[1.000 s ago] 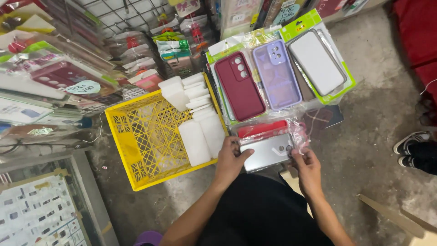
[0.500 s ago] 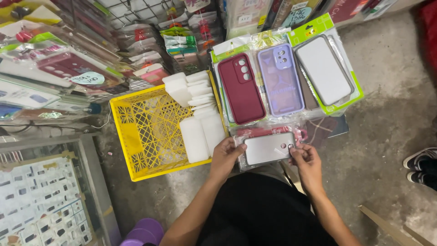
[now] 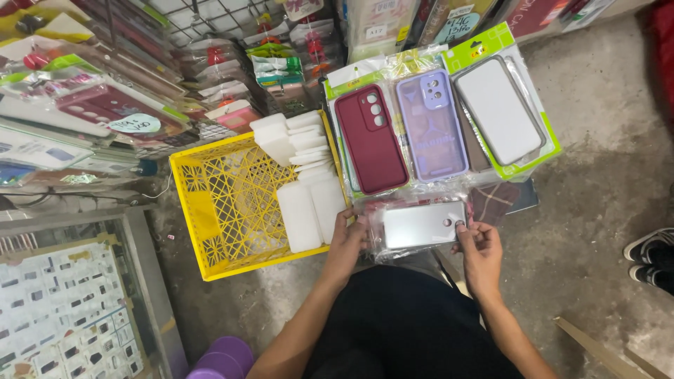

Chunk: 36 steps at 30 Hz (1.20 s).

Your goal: The person removes various phone cases from their plastic packaging and places them into a yellow plastic crate. They handle multiple cases of different colors and designs, including white, maroon, and clear options, systematically unpacking them and stacking them in the crate.

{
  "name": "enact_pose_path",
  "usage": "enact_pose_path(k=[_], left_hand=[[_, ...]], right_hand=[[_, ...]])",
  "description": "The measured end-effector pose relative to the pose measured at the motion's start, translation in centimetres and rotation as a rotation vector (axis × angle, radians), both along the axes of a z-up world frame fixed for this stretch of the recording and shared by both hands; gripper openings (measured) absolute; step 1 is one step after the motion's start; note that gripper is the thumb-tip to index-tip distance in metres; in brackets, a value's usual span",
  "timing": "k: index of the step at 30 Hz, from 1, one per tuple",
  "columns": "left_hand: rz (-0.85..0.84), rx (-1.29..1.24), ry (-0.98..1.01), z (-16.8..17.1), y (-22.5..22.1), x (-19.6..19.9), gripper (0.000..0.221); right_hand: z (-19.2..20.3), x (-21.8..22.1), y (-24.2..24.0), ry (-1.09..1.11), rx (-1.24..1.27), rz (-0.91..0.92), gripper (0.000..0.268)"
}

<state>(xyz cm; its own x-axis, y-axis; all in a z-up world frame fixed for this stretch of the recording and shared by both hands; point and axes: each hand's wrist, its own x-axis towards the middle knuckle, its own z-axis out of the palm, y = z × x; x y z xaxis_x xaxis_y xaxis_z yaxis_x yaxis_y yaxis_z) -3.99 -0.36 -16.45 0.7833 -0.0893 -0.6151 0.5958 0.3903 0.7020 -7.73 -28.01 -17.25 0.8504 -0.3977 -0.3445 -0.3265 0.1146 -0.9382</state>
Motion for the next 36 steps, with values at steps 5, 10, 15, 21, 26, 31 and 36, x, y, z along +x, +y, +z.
enact_pose_path(k=[5, 10, 15, 21, 26, 31, 36], left_hand=[[-0.141, 0.301, -0.195, 6.5, -1.0, 0.9, 0.08], [-0.189, 0.437, -0.268, 4.0, -0.5, -0.3, 0.091], [-0.104, 0.263, -0.298, 0.9, 0.1, -1.4, 0.074], [-0.217, 0.599, -0.441, 4.1, -1.0, -0.3, 0.065], [-0.257, 0.726, -0.401, 3.0, -1.1, 0.2, 0.059], [-0.224, 0.652, -0.375, 2.4, -0.4, 0.0, 0.05], [-0.22, 0.632, -0.323, 3.1, -0.4, 0.1, 0.037]], right_hand=[[0.0, 0.0, 1.1, -0.039, -0.005, 0.012, 0.024], [-0.4, -0.2, 1.5, -0.044, -0.045, -0.004, 0.024], [-1.4, -1.0, 0.1, 0.075, -0.245, 0.011, 0.018], [-2.6, -0.8, -0.2, -0.013, -0.04, 0.046, 0.021], [-0.9, -0.2, 0.2, -0.004, -0.031, 0.069, 0.027], [-1.0, 0.1, -0.4, 0.078, -0.166, 0.029, 0.021], [-1.7, 0.6, -0.4, 0.065, -0.164, 0.085, 0.023]])
